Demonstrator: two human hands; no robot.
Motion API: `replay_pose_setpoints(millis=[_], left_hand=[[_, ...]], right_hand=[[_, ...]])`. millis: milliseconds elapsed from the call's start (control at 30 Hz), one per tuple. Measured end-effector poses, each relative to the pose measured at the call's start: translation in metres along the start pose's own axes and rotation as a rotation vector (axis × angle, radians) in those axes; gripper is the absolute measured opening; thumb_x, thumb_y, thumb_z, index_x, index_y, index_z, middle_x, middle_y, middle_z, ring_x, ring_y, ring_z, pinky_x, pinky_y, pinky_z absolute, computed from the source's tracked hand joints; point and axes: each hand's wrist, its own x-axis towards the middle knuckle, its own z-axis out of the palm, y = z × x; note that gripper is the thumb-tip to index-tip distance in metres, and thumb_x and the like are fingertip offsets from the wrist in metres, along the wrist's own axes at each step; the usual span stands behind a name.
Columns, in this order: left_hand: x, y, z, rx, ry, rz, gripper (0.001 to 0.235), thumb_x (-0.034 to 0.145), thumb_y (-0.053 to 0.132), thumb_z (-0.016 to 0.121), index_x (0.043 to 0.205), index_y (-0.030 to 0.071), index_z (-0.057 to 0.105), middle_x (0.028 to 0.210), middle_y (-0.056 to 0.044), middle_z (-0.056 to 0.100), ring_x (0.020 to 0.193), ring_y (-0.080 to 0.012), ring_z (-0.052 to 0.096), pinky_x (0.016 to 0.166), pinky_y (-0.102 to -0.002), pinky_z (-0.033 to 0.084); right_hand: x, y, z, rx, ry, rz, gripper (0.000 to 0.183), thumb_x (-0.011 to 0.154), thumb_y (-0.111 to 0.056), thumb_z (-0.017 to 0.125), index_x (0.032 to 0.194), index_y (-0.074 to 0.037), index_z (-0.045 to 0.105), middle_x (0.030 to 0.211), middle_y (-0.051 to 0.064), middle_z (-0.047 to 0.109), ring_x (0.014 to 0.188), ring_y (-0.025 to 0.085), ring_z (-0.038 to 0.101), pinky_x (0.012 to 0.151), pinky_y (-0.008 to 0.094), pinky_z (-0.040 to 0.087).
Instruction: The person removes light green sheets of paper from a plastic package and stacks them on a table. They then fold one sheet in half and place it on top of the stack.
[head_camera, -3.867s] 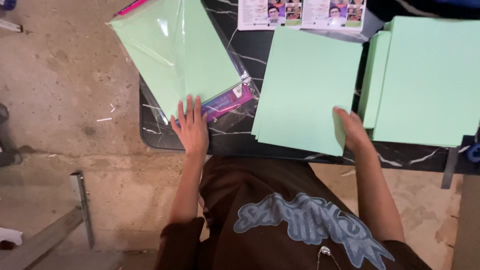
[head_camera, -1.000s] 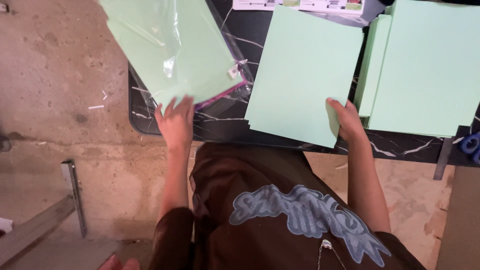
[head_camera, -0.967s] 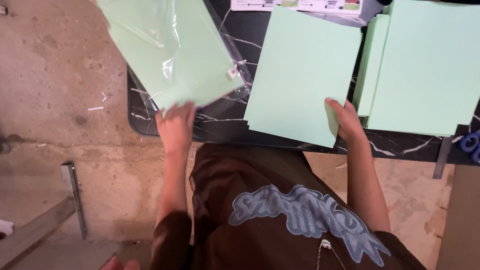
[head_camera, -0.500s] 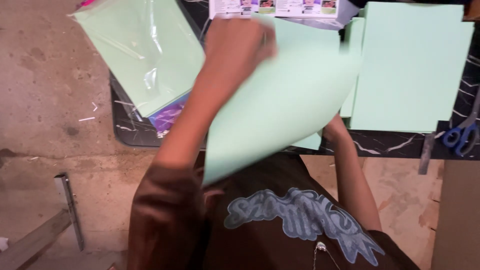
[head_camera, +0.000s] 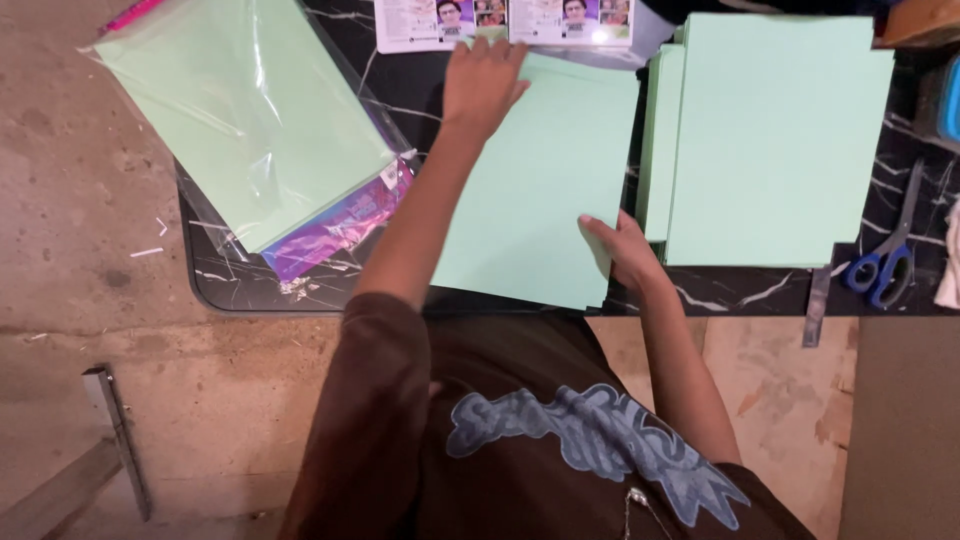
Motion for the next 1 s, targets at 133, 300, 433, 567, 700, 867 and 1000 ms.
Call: replay_pose_setpoints(millis=[133, 300, 433, 567, 700, 867, 1000], left_hand=[[-0.054, -0.025, -0.062, -0.222, 0.163, -0.065, 0.057, 0.089, 0.032, 0.079, 0.136, 0.007, 0.056, 0.127, -0.015, 0.065, 0.115, -0.0334, 0.059, 0.091, -0.049, 0.043], [-0.196, -0.078, -0.099, -0.118, 0.046, -0.712, 0.074, 0.099, 0.032, 0.072, 0.158, 0.004, 0.037, 0.162, -0.021, 0.037, 0.15, -0.0388, 0.033, 0.123, -0.057, 0.028], [-0.259, -0.075, -0.102, 0.041, -0.137, -0.895, 0.074, 0.106, 0.047, 0.06, 0.164, 0.013, 0.027, 0.169, -0.023, 0.014, 0.151, -0.0475, 0.017, 0.117, -0.067, 0.016], [-0.273, -0.059, -0.104, -0.026, -0.192, -0.893, 0.074, 0.11, 0.055, 0.046, 0.168, 0.018, 0.019, 0.173, -0.019, 0.005, 0.157, -0.0424, 0.01, 0.121, -0.07, 0.011], [-0.29, -0.056, -0.121, -0.101, -0.187, -0.802, 0.076, 0.108, 0.057, 0.045, 0.168, 0.019, 0.017, 0.173, -0.02, 0.013, 0.161, -0.0351, 0.014, 0.122, -0.07, 0.01], [-0.3, -0.045, -0.142, -0.071, -0.226, -0.707, 0.076, 0.108, 0.054, 0.046, 0.166, 0.017, 0.015, 0.168, -0.024, 0.022, 0.155, -0.037, 0.022, 0.12, -0.067, 0.011], [-0.311, -0.039, -0.142, -0.165, -0.295, -0.846, 0.069, 0.111, 0.03, 0.048, 0.17, 0.015, 0.017, 0.165, -0.011, 0.037, 0.155, -0.0239, 0.036, 0.129, -0.068, 0.009]], right_hand=[[-0.009, -0.018, 0.013, -0.036, 0.089, 0.042, 0.052, 0.091, -0.032, 0.072, 0.132, -0.004, 0.057, 0.12, 0.012, 0.068, 0.104, 0.021, 0.066, 0.085, 0.037, 0.058], [0.014, 0.014, -0.008, 0.091, 0.096, 0.004, 0.035, 0.1, -0.028, 0.067, 0.124, -0.003, 0.06, 0.114, 0.013, 0.066, 0.098, 0.023, 0.065, 0.081, 0.039, 0.056], [0.011, 0.013, -0.002, 0.139, 0.062, -0.034, 0.034, 0.099, -0.026, 0.067, 0.124, -0.004, 0.06, 0.117, 0.011, 0.068, 0.101, 0.023, 0.068, 0.086, 0.038, 0.059], [-0.004, -0.002, 0.007, 0.158, 0.072, -0.032, 0.038, 0.099, -0.026, 0.065, 0.129, -0.003, 0.059, 0.118, 0.009, 0.068, 0.104, 0.021, 0.068, 0.089, 0.038, 0.058], [-0.002, 0.005, 0.005, 0.231, 0.039, -0.107, 0.04, 0.099, -0.025, 0.063, 0.133, -0.003, 0.059, 0.122, 0.008, 0.069, 0.107, 0.019, 0.069, 0.092, 0.035, 0.058], [0.0, 0.009, 0.007, 0.168, 0.099, -0.098, 0.042, 0.102, -0.026, 0.065, 0.134, -0.001, 0.057, 0.12, 0.009, 0.067, 0.105, 0.02, 0.067, 0.09, 0.036, 0.057], [-0.002, 0.003, 0.009, 0.153, 0.14, -0.091, 0.043, 0.1, -0.026, 0.065, 0.134, -0.001, 0.057, 0.122, 0.009, 0.068, 0.107, 0.02, 0.068, 0.09, 0.036, 0.057]])
